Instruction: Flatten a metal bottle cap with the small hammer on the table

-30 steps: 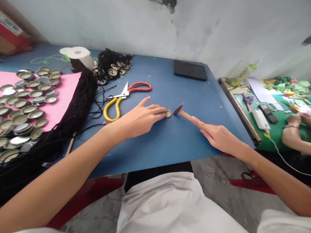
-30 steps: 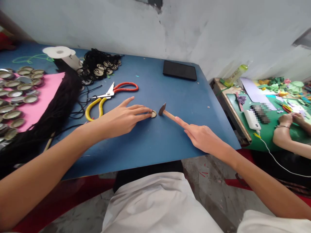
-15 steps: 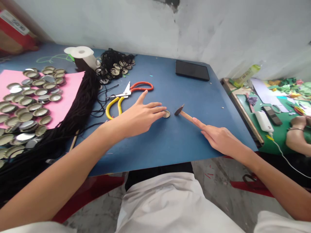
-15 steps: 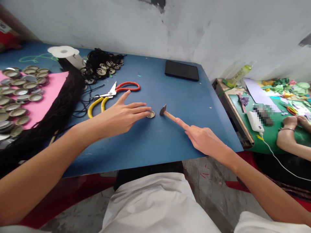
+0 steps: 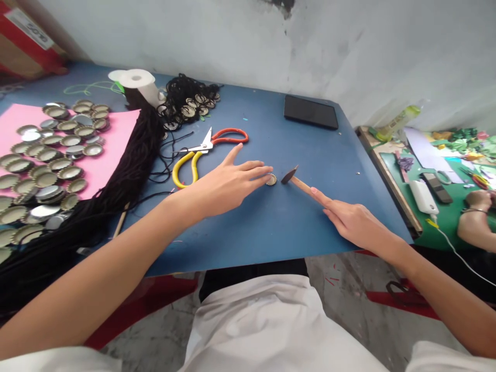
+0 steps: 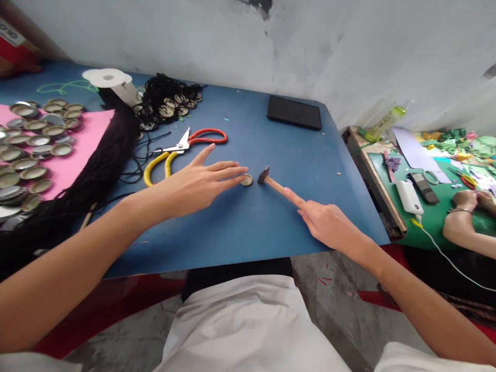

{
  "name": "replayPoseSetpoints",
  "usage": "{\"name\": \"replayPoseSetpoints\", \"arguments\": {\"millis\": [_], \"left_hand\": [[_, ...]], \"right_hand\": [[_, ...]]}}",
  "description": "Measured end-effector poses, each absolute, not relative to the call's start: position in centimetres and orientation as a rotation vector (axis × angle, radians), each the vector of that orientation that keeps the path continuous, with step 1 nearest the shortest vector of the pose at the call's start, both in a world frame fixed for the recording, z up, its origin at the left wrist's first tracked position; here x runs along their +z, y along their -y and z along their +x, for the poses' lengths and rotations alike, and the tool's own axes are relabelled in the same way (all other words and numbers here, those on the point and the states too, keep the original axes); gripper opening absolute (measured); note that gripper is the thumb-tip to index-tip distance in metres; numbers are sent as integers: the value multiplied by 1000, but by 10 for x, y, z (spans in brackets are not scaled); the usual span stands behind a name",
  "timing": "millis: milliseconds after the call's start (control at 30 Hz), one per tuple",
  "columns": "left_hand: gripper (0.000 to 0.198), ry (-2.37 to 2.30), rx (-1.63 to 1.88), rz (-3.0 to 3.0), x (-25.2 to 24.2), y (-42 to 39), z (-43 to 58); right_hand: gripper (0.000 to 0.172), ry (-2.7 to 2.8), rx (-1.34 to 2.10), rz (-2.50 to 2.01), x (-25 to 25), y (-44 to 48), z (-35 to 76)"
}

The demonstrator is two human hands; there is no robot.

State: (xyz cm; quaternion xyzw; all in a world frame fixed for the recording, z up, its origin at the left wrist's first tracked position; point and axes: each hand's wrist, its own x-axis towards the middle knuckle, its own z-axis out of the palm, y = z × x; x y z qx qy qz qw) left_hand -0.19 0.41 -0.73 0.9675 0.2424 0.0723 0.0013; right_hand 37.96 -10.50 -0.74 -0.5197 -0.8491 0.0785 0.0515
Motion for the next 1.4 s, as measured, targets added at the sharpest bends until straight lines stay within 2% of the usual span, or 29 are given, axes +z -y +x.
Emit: {"name": "replayPoseSetpoints", "arguments": {"millis": [200, 400, 600, 800, 933, 1033, 1400], "left_hand": [[84, -742, 206, 2955, -17, -9, -6], [88, -753, 184, 2905, -16, -8, -4], [82, -790, 103, 2893, -11, -8, -4], [88, -789, 98, 2891, -9, -7, -4], [79, -788, 86, 2927, -7, -5, -3], [75, -791, 108, 2988, -7, -6, -2], [78, -725, 212, 3037, -10, -12, -5]], "right_hand": [[68, 2555, 307, -1578, 10, 95, 382], [67, 2366, 96, -1524, 37, 95, 381], [70, 2581, 446, -1528, 27, 91, 367], [69, 2407, 317, -1581, 33, 94, 360], [72, 2565, 453, -1623, 16, 98, 362], [67, 2521, 468, -1678, 5, 102, 368], [66, 2456, 434, -1668, 3, 109, 366]]}}
